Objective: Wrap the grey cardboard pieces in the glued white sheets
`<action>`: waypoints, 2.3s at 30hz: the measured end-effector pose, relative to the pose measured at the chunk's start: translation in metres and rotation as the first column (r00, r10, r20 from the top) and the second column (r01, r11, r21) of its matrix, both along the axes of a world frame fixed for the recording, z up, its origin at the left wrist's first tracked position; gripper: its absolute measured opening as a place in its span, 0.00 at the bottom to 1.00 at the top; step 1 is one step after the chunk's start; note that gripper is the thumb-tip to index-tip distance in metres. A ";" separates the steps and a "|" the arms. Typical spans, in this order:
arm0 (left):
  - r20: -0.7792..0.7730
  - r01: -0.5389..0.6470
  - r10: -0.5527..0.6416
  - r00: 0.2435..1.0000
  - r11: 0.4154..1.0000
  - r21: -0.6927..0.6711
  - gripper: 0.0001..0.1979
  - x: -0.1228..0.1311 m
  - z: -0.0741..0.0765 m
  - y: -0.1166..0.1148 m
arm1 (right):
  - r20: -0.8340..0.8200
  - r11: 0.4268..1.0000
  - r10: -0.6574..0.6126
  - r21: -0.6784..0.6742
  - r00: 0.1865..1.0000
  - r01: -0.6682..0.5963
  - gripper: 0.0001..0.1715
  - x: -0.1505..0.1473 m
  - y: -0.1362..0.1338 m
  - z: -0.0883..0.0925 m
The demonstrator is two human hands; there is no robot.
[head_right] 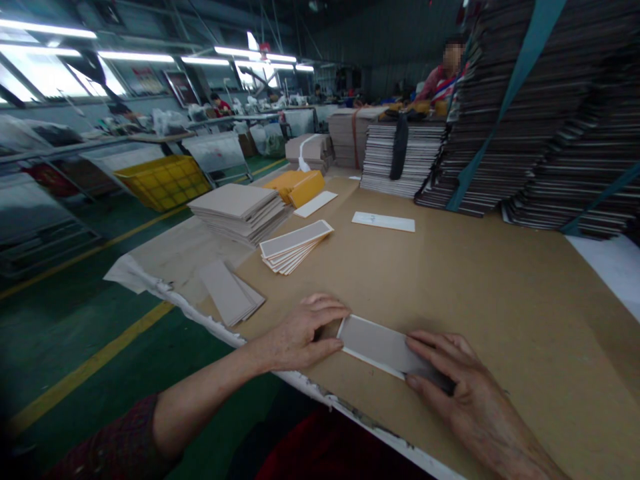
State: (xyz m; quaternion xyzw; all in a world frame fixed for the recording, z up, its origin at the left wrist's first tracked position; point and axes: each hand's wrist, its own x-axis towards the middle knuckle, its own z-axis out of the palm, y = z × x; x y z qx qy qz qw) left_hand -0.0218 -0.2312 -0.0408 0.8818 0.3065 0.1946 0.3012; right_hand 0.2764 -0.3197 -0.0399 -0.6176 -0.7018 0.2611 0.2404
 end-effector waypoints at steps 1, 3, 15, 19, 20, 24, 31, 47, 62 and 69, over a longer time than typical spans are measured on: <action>-0.002 0.002 -0.002 1.000 1.000 0.002 0.23 0.000 0.000 0.000 | 0.005 1.000 0.000 0.005 1.000 0.000 0.23 0.000 0.000 0.001; -0.009 0.003 -0.003 1.000 1.000 0.000 0.22 0.000 0.001 0.000 | 0.011 1.000 -0.002 0.006 1.000 0.002 0.22 -0.001 0.000 0.001; -0.070 -0.044 0.044 0.997 0.999 -0.009 0.17 0.005 0.005 -0.001 | 0.001 1.000 0.010 0.001 1.000 -0.010 0.22 -0.002 -0.001 0.002; -0.055 -0.055 0.054 0.997 0.998 -0.013 0.16 0.007 0.004 0.000 | 0.020 1.000 0.007 -0.012 1.000 -0.006 0.22 0.001 -0.005 0.006; -0.049 -0.057 0.056 0.997 0.998 -0.014 0.16 0.007 0.003 0.001 | 0.020 1.000 0.008 -0.011 1.000 -0.008 0.22 0.004 -0.006 0.007; -0.042 -0.062 0.062 0.997 0.998 -0.009 0.16 0.006 -0.001 0.002 | 0.029 0.999 0.017 -0.030 0.999 -0.017 0.22 0.012 -0.013 0.009; -0.023 -0.050 0.050 0.998 0.999 0.011 0.16 0.006 -0.003 0.003 | 0.044 0.999 0.028 0.040 0.999 -0.030 0.21 0.016 -0.018 0.008; -0.016 -0.042 0.043 0.999 0.999 0.025 0.16 0.005 -0.005 0.003 | 0.084 0.988 0.057 0.142 0.995 -0.068 0.19 0.018 -0.020 0.002; -0.019 -0.032 0.033 0.999 0.998 0.047 0.16 0.006 -0.007 0.004 | 0.173 0.978 0.098 0.165 0.980 -0.127 0.20 0.018 -0.023 -0.003; -0.048 -0.022 0.026 0.999 0.998 0.063 0.16 0.005 -0.006 0.003 | 0.337 0.946 0.129 0.239 0.933 -0.218 0.21 0.017 -0.027 -0.007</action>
